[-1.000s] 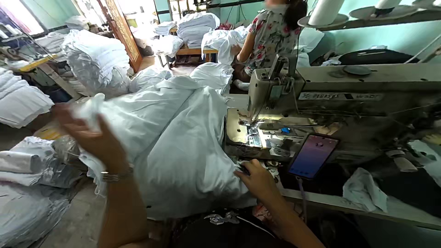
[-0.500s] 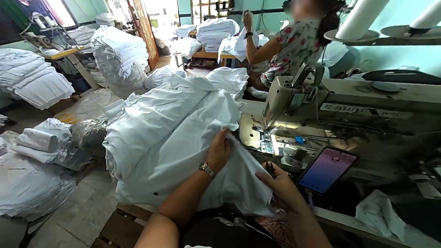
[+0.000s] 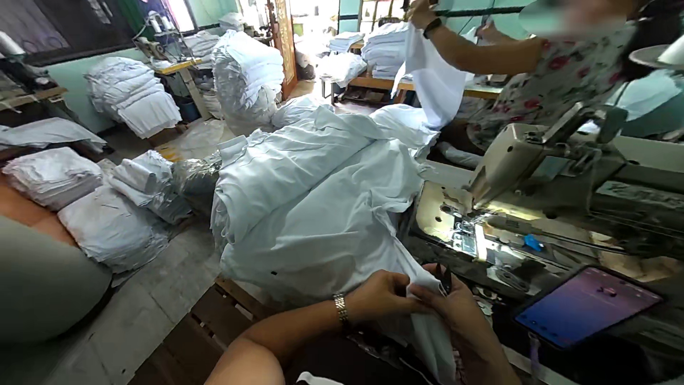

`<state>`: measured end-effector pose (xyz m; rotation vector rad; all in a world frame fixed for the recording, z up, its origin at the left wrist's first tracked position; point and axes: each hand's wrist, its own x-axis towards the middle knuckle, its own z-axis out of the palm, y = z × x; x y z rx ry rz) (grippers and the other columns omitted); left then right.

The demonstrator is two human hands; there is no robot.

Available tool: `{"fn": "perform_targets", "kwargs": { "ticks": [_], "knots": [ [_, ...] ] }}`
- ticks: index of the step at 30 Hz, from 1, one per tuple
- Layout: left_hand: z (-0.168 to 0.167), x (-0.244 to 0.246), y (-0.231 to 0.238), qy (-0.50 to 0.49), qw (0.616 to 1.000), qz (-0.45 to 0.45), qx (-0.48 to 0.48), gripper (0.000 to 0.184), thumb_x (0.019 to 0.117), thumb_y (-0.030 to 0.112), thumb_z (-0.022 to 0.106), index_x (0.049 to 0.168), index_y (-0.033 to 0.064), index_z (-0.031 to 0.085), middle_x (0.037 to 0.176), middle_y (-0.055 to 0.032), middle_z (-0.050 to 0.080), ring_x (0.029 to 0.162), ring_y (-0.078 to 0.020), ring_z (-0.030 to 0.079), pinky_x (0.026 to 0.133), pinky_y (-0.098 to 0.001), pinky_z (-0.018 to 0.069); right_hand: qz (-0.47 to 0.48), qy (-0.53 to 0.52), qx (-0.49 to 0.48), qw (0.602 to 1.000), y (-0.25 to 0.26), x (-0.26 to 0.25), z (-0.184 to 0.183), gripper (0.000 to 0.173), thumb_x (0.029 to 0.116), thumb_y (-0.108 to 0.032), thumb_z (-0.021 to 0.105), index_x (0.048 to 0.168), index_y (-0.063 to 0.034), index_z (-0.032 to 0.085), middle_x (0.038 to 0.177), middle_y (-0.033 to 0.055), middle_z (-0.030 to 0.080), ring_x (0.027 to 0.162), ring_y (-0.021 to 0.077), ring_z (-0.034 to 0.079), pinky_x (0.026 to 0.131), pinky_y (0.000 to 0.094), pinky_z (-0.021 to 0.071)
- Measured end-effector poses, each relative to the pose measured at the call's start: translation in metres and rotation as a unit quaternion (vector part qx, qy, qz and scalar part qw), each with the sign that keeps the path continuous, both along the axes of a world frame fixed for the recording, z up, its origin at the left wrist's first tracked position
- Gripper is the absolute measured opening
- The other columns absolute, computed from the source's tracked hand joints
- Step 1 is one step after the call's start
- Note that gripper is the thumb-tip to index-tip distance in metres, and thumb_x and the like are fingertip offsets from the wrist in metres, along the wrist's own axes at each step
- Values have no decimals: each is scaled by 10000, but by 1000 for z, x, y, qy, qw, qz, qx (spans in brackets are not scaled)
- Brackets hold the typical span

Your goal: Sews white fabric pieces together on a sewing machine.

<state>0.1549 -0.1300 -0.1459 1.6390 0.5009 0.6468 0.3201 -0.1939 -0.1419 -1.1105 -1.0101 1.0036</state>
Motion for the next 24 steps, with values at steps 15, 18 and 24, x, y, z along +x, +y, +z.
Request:
{"fn": "perform_targets", "kwargs": {
  "ticks": [15,18,24],
  "knots": [
    [23,-67,32,157,865,198,435,603,760,-131,687,1338,26,619,1439,-264,527,1225,-369,630,962,-462,584,-255,-332,60,906,-32,22,3,208,828,-85,695,1006,13,653,885,71,659,752,97,624,667,249,552],
    [4,-85,20,224,845,141,465,810,713,-9,839,1459,96,542,1503,-301,455,1239,-453,609,925,-537,587,-138,16,-20,990,-37,24,12,114,898,-2,668,1005,-42,666,740,-13,677,530,16,575,470,160,482],
    [-29,-102,-2,43,851,205,481,209,937,129,658,1125,39,637,918,-64,724,851,-154,706,814,-308,599,78,296,-103,946,-35,21,-13,129,1054,-210,539,1006,-142,638,687,-34,610,469,-13,473,432,142,410]
  ]
}}
